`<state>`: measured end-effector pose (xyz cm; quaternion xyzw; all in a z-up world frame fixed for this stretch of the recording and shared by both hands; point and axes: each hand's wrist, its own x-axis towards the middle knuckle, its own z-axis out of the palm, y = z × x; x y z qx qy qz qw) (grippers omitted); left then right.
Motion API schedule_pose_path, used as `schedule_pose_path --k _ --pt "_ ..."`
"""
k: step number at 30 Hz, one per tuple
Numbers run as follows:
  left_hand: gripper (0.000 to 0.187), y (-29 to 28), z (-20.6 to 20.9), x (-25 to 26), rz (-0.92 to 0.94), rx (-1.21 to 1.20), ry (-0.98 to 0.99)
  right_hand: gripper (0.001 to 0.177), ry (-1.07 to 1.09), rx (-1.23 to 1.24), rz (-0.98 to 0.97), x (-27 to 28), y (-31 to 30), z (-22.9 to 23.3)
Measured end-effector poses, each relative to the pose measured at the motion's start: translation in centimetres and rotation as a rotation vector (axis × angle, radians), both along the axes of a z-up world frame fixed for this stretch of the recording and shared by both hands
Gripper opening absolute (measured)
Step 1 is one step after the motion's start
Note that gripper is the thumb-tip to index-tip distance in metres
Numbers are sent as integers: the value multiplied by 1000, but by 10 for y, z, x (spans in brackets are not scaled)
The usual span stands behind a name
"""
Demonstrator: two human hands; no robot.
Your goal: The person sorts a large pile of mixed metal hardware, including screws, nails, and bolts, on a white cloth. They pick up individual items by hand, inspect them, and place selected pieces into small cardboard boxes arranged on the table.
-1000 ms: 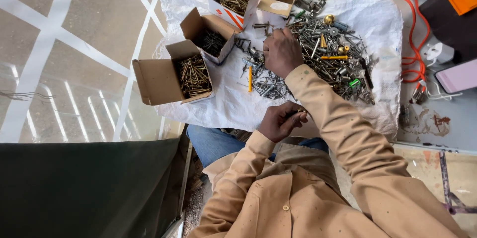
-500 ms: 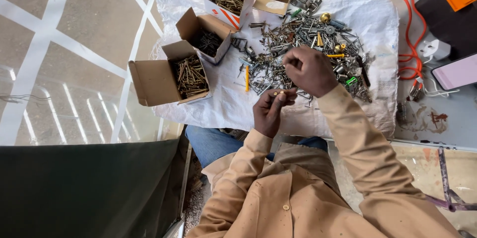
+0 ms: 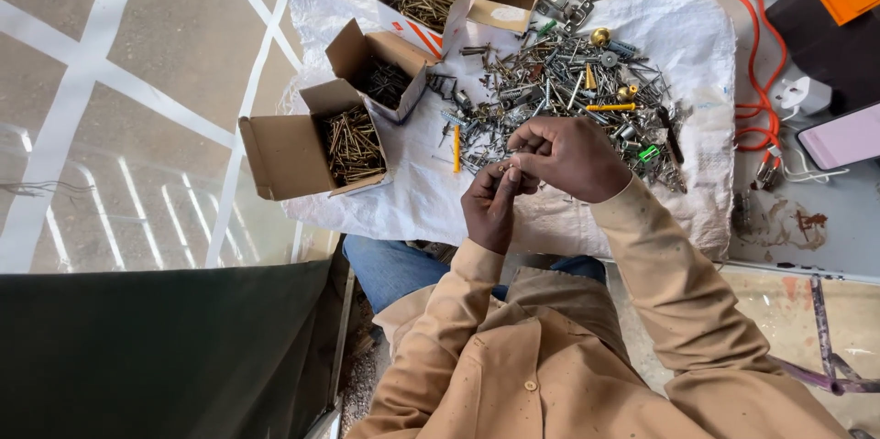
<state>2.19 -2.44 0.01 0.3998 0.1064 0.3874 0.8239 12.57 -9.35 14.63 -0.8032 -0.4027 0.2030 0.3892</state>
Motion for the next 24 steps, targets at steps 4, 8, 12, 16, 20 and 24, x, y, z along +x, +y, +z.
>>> schedule_pose_path --k 4,8,12,16,20,24 --pt "15 0 -1 1 -19 -53 3 28 131 75 70 10 10 8" --pt "18 2 -2 -1 -97 -50 19 26 -321 36 24 60 45 -51" --pt "19 6 5 -7 -154 -43 22 34 -626 -86 -3 90 85 -81" --pt "19 4 -3 -7 -167 -29 -2 31 -729 -164 43 96 99 -90" --pt "17 4 -3 -2 -168 -6 -4 26 -622 -31 22 103 103 -94" --pt "16 4 -4 -3 -192 5 -23 32 -669 -98 -28 105 111 -99"
